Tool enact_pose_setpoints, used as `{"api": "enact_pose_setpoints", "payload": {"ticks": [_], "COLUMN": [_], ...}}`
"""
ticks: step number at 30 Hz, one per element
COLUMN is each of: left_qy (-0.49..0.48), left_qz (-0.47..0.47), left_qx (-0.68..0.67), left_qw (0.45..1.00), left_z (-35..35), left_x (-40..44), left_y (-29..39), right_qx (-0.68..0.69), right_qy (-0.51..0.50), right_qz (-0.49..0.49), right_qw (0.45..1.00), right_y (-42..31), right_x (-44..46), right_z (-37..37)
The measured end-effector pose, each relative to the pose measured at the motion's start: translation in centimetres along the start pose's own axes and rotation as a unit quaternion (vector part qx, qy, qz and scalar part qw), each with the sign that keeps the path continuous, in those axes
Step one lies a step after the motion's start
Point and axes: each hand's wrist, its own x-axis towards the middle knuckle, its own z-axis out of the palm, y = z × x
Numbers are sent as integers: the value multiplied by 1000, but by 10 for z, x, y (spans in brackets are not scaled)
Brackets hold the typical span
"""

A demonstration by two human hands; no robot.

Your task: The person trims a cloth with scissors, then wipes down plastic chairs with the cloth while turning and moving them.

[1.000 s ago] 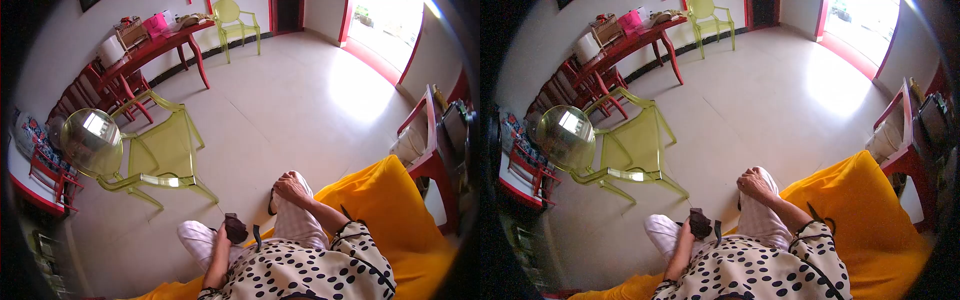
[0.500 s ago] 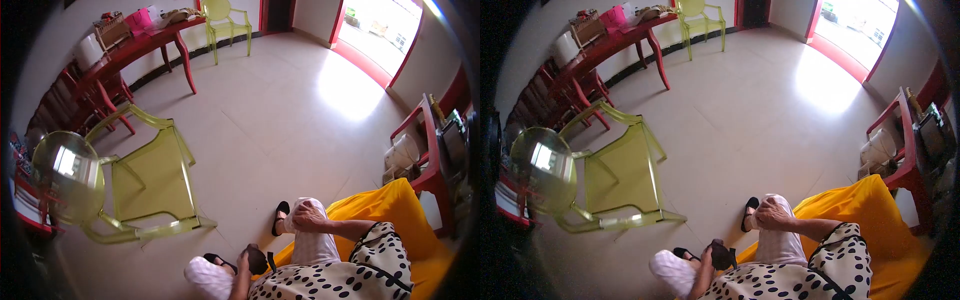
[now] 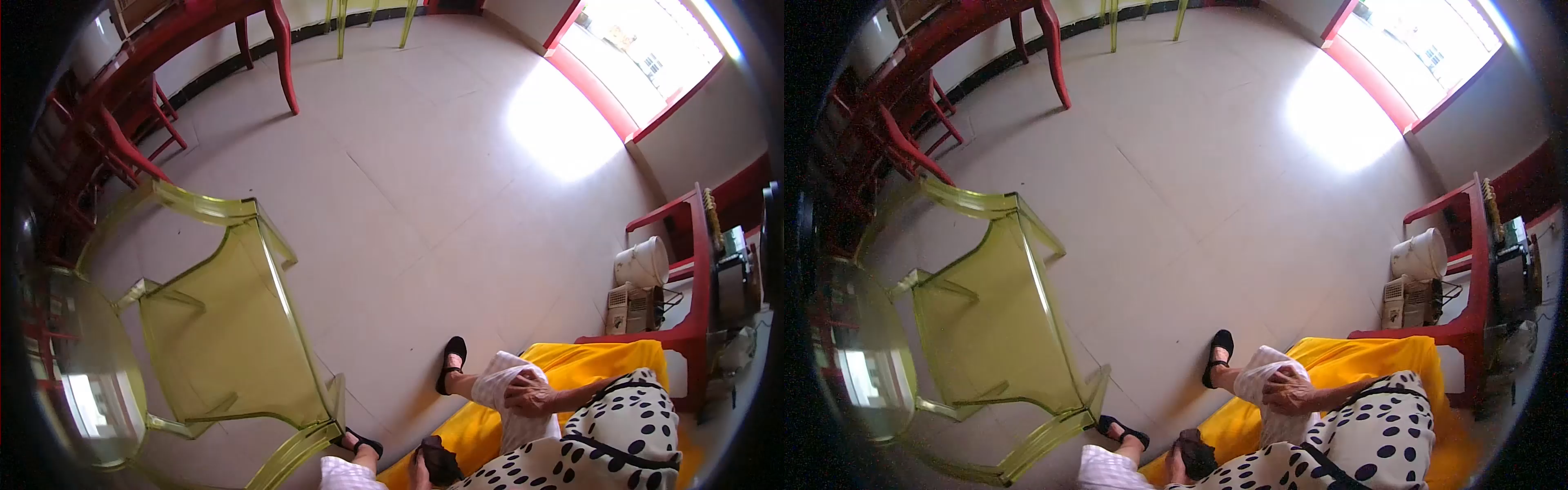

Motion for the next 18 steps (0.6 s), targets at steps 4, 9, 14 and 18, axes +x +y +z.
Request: {"api": "enact_pose_setpoints", "payload": {"ticks": [4, 9, 14, 18], "left_qy": [23, 49, 51, 8], "left_qz": [3, 28, 97, 165], "left_qx": [46, 111, 183, 254], "left_qw": [999, 992, 977, 953], "left_z": [-8, -14, 7, 57], "left_x": [-6, -31, -56, -71], "left_y": [53, 131, 215, 285], "right_qx": [65, 34, 152, 301], "right_qy": [-48, -30, -8, 52], "right_qz": [3, 6, 59, 119], "right_qw": [997, 999, 987, 945], "right_y": [-10, -62, -89, -90], "right_x": [4, 20, 20, 18], "right_z": [-16, -67, -88, -140]}}
